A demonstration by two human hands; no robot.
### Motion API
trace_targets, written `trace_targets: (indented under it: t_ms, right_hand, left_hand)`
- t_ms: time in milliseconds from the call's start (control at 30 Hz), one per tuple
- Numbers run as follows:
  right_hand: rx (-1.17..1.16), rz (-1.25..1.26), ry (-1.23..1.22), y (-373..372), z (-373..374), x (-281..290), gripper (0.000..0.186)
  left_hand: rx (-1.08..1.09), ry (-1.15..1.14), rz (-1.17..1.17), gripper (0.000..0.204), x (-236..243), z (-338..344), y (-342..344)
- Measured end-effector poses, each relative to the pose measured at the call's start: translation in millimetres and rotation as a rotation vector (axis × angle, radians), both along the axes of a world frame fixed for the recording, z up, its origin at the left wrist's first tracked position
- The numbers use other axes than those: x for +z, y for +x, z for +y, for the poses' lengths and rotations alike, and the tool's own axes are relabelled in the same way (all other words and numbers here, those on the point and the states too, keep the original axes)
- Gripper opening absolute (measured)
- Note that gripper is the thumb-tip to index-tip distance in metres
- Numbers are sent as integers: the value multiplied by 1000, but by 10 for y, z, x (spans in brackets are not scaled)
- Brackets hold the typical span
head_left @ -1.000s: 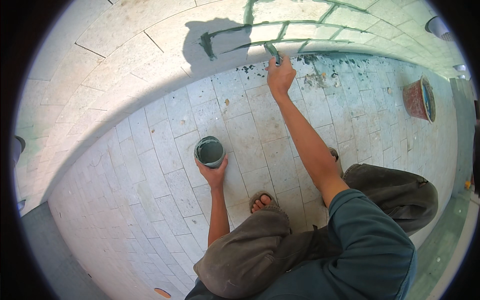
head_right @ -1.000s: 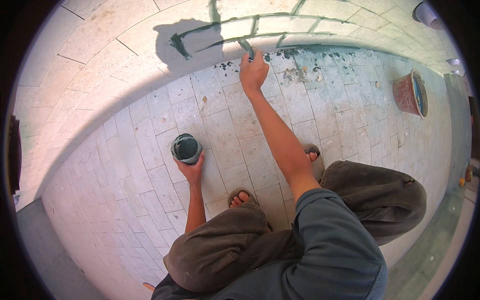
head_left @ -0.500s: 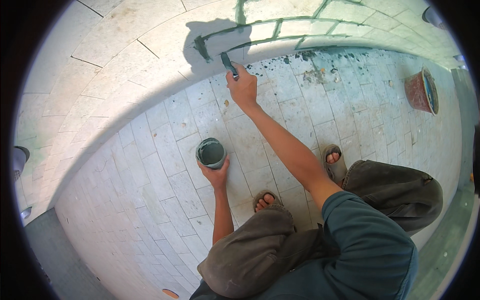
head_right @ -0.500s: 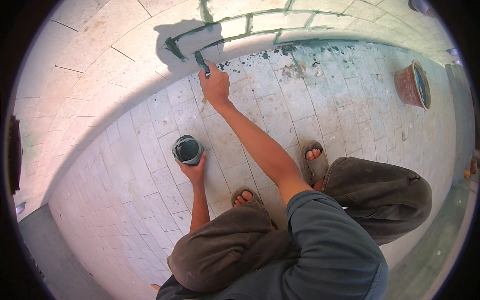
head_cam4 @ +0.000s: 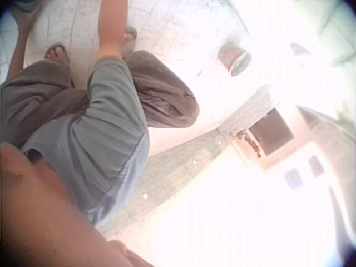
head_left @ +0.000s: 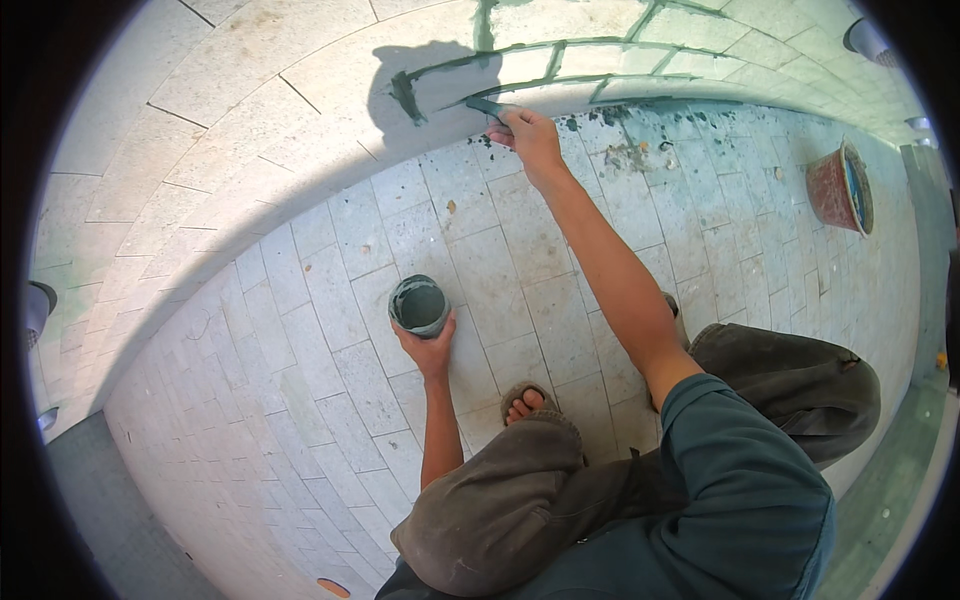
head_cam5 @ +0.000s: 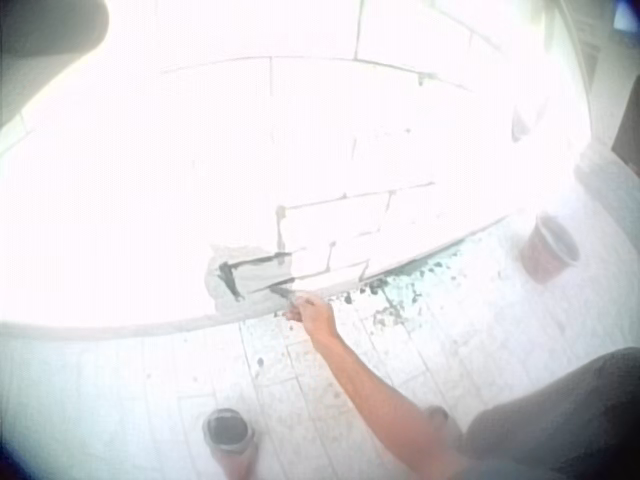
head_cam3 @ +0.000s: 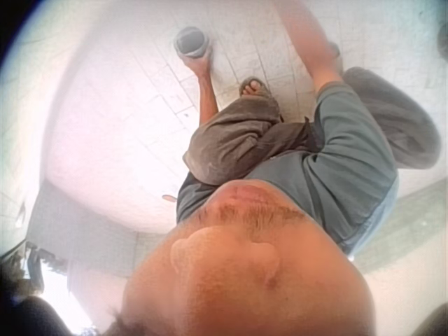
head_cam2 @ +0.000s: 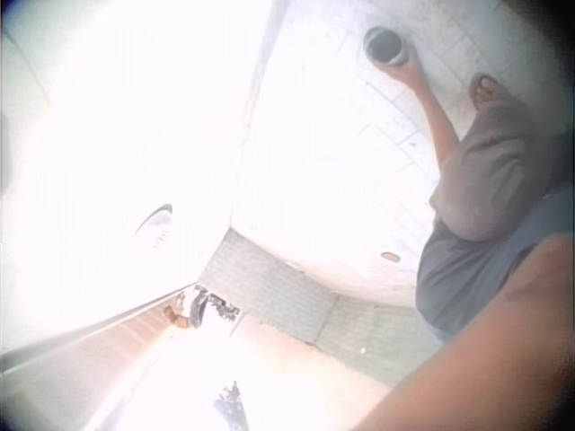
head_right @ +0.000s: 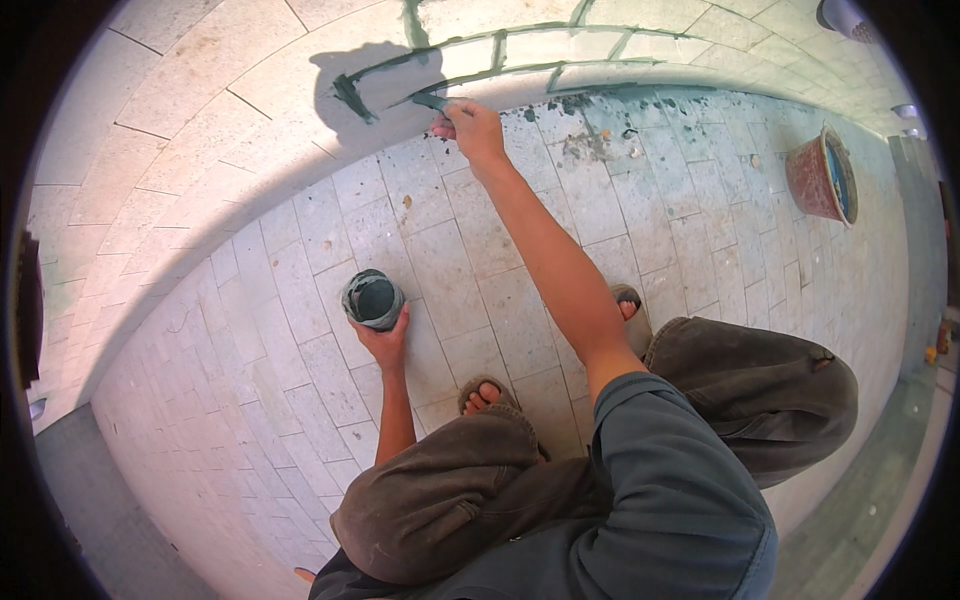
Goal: The person applies grout to the gaps between wall tiles using a small scraper, dipping the tool into a plastic container of green grout and smoothing it into the horizontal and vertical seams.
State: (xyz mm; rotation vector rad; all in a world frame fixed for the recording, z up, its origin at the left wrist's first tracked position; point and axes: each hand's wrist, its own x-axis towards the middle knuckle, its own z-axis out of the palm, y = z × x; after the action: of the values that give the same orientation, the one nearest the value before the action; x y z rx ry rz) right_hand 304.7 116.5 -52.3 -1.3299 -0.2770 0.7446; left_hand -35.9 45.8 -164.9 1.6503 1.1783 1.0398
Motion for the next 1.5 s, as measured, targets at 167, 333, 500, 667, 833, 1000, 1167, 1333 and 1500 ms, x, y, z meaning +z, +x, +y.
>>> trace_targets:
  t_ms: [167, 333, 500, 667, 833, 1000, 1167, 1333, 1500]
  right_hand:
    - [-179, 269, 126, 169, -13, 70, 19]
    - [-269, 294, 203, 311, -93, 59, 21]
    - [-394, 195, 231, 163, -152, -9, 23]
    - [-469, 205, 246, -277, 103, -91, 33]
    - [-393, 190, 216, -762, 504, -78, 34]
    - [-214, 60, 118, -998, 457, -155, 32]
    - [-108, -51, 115, -840, 210, -146, 31]
    - [-111, -96, 104, -364, 115, -104, 31]
    - [-299, 119, 199, -31, -50, -67, 31]
  left_hand:
    - [-7, -6, 22, 84, 21, -6, -10]
    - [-8, -14, -7, 84, 10, -6, 12]
    - [-1, -18, 13, 84, -14, -9, -12]
    - [-10, -26, -18, 84, -4, -13, 3]
    - [-16, -45, -45, 86, -63, 14, -15]
    - [-4, -38, -9, 90, -48, 5, -9]
    - [2, -21, 9, 88, -29, -2, -29]
    - [-11, -36, -5, 91, -39, 5, -3]
    - [5, 0, -1, 85, -17, -4, -20]
